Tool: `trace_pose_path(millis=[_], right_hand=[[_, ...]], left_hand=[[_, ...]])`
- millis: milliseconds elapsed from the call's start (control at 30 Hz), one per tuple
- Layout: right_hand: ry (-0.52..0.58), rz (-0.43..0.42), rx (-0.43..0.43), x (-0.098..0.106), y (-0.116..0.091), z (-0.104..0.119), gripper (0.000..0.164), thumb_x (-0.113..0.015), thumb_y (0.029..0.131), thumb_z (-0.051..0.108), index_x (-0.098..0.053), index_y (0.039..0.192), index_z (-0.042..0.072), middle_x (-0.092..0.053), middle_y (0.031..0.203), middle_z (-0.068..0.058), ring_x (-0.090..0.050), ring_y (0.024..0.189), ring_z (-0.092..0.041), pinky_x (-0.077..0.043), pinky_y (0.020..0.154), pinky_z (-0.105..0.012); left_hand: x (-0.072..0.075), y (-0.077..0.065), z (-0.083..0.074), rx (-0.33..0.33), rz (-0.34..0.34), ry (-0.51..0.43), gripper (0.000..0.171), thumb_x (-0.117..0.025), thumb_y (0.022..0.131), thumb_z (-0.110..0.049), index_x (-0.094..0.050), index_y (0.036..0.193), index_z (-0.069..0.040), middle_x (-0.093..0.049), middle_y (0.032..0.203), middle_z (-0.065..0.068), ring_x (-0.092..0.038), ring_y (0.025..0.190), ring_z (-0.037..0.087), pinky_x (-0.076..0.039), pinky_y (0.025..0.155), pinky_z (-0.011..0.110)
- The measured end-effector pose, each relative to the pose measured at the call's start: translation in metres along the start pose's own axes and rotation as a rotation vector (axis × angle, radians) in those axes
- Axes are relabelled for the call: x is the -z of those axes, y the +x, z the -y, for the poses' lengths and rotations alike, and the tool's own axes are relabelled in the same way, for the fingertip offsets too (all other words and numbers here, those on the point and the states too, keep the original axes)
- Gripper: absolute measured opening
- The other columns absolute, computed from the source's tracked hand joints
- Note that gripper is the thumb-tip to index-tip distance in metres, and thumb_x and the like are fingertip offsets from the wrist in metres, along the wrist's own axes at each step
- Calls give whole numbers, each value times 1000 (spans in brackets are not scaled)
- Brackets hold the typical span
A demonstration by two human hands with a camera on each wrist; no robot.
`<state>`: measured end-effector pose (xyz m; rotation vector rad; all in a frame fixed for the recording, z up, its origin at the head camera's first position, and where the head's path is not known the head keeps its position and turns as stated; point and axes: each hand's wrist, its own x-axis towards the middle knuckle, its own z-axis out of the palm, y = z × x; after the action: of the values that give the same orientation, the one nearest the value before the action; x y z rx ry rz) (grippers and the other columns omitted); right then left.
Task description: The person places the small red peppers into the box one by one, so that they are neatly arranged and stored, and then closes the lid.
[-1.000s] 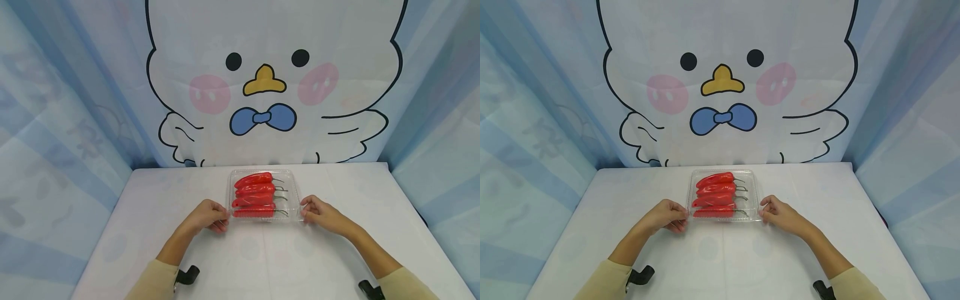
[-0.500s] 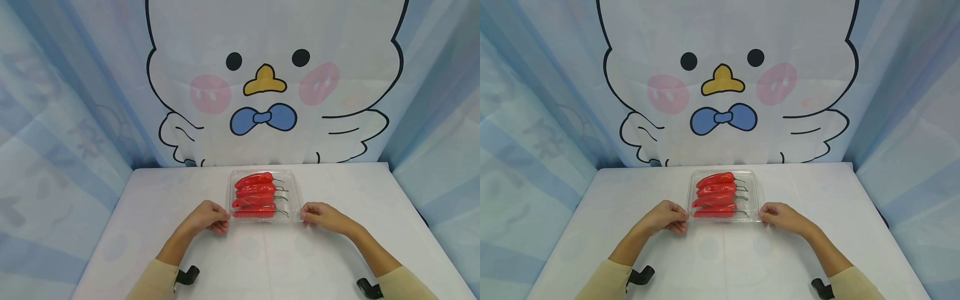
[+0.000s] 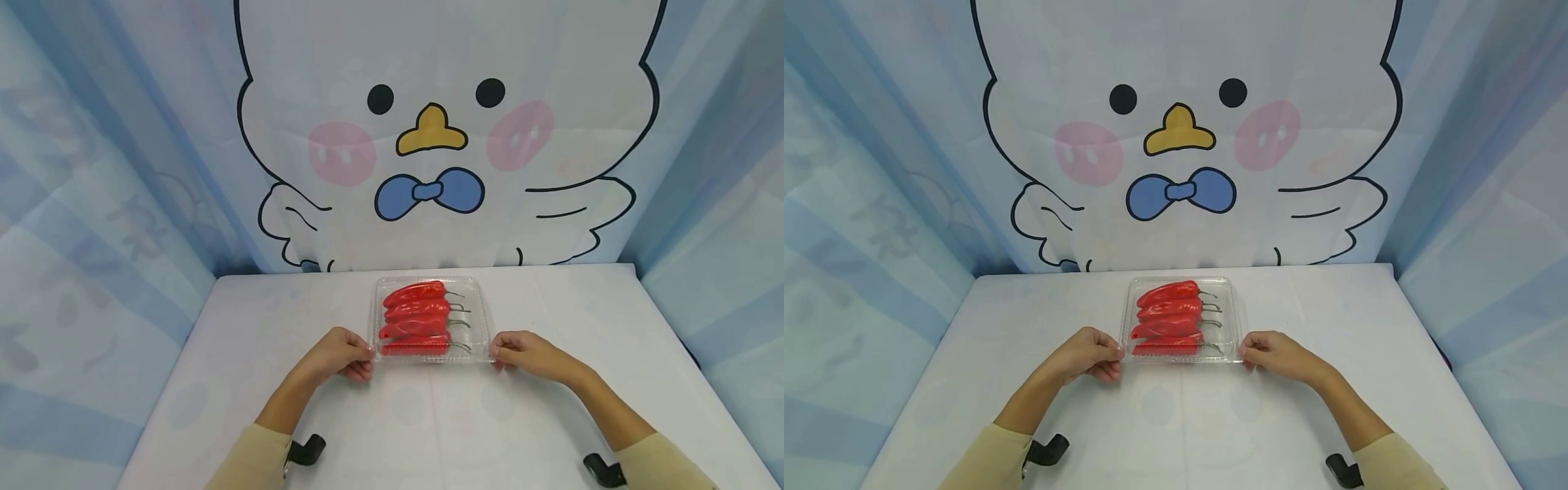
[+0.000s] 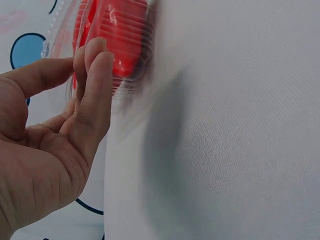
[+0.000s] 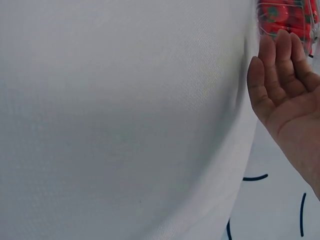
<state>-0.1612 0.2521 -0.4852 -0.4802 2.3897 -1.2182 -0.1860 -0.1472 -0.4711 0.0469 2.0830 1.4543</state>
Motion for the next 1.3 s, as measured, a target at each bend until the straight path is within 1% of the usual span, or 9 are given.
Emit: trace_pose_path(millis=[200,400,633,833,1000,1133,1300], right_hand=[[13,7,-1,0,0,1,20,-58,105,20,-67,100,4,-69,87,-6,-60,80,-21,-54,69,-26],[48,17,5,0,0,5,19,-56,105,16,-68,100,1,-71,89,-7,-60,81,-19,-55,70,-26],[67,18,-8,0,0,5,19,-56,105,13,-67,97,0,-69,86,-5,-59,78,-15,-54,68,-25],[113,32,-24,-2,1,5,21,-57,105,13,-66,98,-5,-67,84,-6,-60,78,-13,-56,69,-25],[110,29,-22,-3,1,4,24,-58,105,15,-65,95,-6,-64,80,-4,-58,75,-12,-55,67,-25],[103,25,-19,-4,2,2,26,-58,105,16,-65,91,-5,-63,78,-1,-57,74,-11,-54,66,-25],[95,20,-22,-6,2,2,26,-59,104,16,-62,88,-3,-62,77,-1,-56,73,-10,-53,65,-25]], left_hand=[[-1,1,-1,-3,-1,-2,20,-71,97,-11,-71,96,9,-72,74,9,-73,63,17,-66,63,34],[-1,1,-1,-10,-9,6,18,-70,97,-10,-71,95,9,-73,75,10,-73,63,18,-66,63,34],[-1,1,-2,-10,-13,10,18,-70,97,-9,-71,95,8,-73,75,10,-73,63,19,-66,63,34],[-2,1,-1,-8,-6,-1,18,-70,97,-9,-70,96,10,-72,74,10,-73,63,18,-66,63,34],[-2,1,-1,-8,2,-3,19,-69,98,-9,-70,97,10,-72,74,9,-72,62,17,-66,63,34],[-2,0,-1,-7,3,2,19,-69,98,-9,-70,97,10,-72,74,9,-72,62,17,-66,63,34],[-2,1,-1,1,3,2,18,-70,97,-9,-70,96,9,-72,73,9,-72,62,17,-65,62,33]])
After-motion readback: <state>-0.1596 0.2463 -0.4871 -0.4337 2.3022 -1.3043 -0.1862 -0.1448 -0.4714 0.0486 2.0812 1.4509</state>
